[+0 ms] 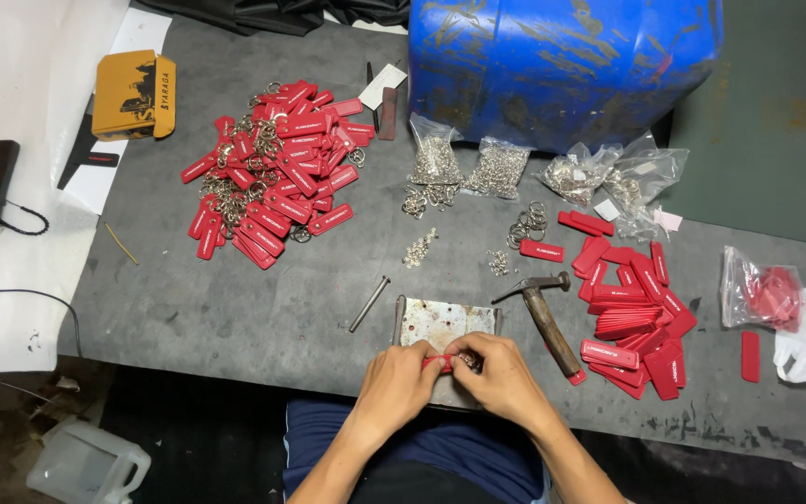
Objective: Assembling red plastic tags by attaching metal chains and securing them with a hammer
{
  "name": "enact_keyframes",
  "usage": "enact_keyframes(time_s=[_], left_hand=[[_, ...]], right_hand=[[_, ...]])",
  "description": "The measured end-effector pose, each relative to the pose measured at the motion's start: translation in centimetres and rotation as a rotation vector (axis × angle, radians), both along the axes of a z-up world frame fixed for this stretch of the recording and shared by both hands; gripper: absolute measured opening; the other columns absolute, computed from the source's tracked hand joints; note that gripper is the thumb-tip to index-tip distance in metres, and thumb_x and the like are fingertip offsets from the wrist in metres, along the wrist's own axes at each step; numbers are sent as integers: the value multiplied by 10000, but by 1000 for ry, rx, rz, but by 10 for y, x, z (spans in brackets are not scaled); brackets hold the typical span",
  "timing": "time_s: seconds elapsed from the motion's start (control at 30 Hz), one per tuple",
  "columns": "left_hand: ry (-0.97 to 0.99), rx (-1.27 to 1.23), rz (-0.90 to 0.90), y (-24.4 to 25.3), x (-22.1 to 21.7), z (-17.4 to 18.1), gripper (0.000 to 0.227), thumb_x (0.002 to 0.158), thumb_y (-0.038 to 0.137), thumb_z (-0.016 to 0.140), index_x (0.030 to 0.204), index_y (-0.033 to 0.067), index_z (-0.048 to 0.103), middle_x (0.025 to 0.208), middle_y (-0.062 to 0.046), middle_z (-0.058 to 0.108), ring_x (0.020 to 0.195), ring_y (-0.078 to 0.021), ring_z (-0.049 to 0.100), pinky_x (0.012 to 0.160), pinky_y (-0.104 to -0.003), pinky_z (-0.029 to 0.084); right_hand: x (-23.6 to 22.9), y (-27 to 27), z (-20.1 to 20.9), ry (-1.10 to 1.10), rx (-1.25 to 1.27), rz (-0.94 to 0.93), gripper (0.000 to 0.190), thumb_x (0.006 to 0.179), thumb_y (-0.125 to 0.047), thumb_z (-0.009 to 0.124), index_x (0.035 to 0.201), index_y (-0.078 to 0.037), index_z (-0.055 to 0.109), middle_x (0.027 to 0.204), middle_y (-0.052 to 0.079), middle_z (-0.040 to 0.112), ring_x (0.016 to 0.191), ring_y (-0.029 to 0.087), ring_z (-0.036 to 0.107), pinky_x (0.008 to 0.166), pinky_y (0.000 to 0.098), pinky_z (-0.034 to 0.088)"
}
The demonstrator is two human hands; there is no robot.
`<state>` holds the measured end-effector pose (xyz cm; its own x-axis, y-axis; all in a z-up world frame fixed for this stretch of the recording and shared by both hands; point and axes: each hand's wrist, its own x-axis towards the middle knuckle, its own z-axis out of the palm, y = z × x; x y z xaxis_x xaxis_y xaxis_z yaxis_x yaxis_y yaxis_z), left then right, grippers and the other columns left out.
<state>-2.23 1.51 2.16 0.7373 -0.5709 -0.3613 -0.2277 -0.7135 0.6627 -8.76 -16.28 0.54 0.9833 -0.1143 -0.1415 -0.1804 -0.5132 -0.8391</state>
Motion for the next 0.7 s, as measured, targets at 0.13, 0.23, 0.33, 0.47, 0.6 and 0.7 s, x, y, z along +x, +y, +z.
enact_keyframes(time_s=[0.13, 0.23, 0.33, 0.47, 0.6, 0.7], left_hand=[[-126, 88, -8, -6, -1, -21, 218, 982, 311, 552, 1055, 120, 629, 814, -220, 727, 798, -539, 660, 673, -615, 485], [-144, 156, -7, -10, 2, -24, 199, 950, 286, 554, 1058, 130, 616, 824, -201, 735, 799, -523, 674, 672, -606, 496], [-115, 186, -6, -13, 8, -17, 178, 926, 271, 547, 1019, 150, 639, 838, -174, 742, 818, -497, 686, 692, -586, 500], [68, 214, -30, -13, 18, 8, 207, 955, 346, 585, 977, 150, 648, 854, -200, 754, 931, -483, 734, 843, -524, 557], [70, 217, -27, -13, 19, 1, 203, 953, 347, 584, 973, 155, 645, 859, -194, 754, 939, -477, 734, 850, -513, 554], [48, 216, -34, -13, 22, 2, 211, 952, 358, 583, 981, 160, 648, 868, -198, 756, 945, -478, 733, 849, -515, 553]], right_hand=[[0, 4, -17, -81, -250, 38, 127, 840, -210, 660, 910, -172, 759, 847, 10, 737, 829, 223, 670, 841, 362, 465], [-1, 8, -17, -167, -406, 31, 138, 858, -256, 683, 914, -166, 770, 902, 19, 668, 923, 245, 588, 815, 403, 416], [1, 7, -12, -167, -494, 16, 123, 840, -291, 703, 884, -188, 756, 1038, 21, 588, 1045, 263, 507, 858, 433, 361], [5, 7, -2, 128, -457, 8, 84, 814, -312, 759, 879, -268, 729, 1127, -16, 503, 1212, 242, 467, 1014, 414, 341], [4, 9, -5, 145, -483, 11, 113, 821, -329, 753, 903, -271, 701, 1126, -16, 494, 1209, 247, 466, 1010, 428, 333], [7, 8, -8, 124, -512, 1, 118, 829, -317, 743, 914, -277, 671, 1117, -20, 494, 1194, 249, 472, 999, 431, 332]])
